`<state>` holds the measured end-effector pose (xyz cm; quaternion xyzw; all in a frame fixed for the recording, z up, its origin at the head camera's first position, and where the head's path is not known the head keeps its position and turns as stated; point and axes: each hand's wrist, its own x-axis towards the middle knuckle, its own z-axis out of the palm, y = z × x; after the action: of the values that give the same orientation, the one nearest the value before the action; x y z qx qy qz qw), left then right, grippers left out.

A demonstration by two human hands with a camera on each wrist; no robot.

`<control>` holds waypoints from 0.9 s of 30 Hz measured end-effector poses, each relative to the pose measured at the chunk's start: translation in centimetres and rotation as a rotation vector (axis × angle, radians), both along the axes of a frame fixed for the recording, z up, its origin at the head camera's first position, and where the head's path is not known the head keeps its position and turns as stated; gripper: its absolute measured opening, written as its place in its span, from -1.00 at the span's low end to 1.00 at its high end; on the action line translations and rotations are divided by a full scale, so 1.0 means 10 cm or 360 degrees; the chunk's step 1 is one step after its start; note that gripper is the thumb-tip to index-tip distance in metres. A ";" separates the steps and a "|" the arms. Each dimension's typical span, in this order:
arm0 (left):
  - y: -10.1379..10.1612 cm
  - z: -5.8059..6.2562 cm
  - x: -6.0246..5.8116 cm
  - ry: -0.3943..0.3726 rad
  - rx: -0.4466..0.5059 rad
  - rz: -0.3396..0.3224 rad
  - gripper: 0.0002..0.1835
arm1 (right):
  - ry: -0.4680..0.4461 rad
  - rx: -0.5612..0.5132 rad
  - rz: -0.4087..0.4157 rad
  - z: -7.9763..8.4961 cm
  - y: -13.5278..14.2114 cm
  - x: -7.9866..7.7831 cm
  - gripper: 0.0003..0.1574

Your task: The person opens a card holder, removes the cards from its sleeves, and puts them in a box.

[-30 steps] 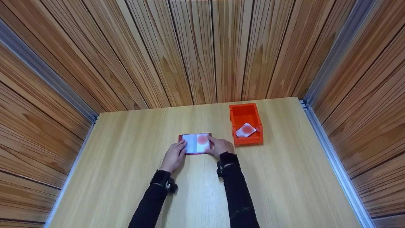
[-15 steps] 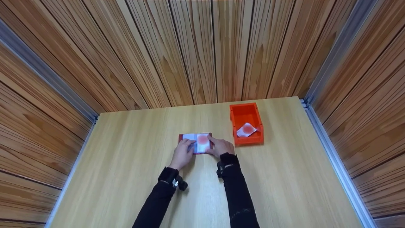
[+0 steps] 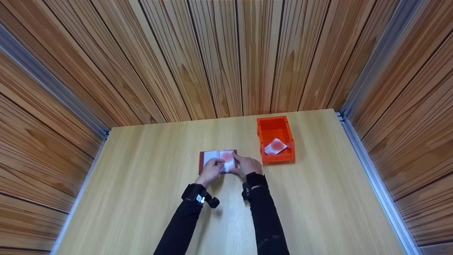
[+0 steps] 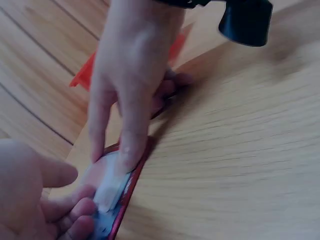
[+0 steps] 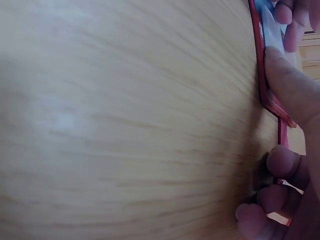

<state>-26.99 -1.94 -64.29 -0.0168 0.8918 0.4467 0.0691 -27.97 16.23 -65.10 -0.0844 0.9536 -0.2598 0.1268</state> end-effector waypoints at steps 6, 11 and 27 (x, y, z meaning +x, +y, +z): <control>0.01 -0.01 -0.01 0.0006 -0.0068 0.0100 -0.68 | -0.0002 -0.0012 -0.0020 0.01 -0.01 0.01 -0.05; -0.01 0.05 -0.05 -0.0183 0.0042 0.0152 -0.68 | 0.0002 -0.0010 -0.0027 0.00 0.00 0.01 -0.05; -0.01 0.14 -0.13 -0.0313 0.0195 0.0353 -0.73 | 0.0004 -0.0026 0.0002 0.01 0.00 0.03 -0.05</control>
<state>-28.24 -2.04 -62.86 -0.1544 0.8446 0.5013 0.1072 -27.65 16.23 -65.03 -0.0863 0.9515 -0.2674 0.1251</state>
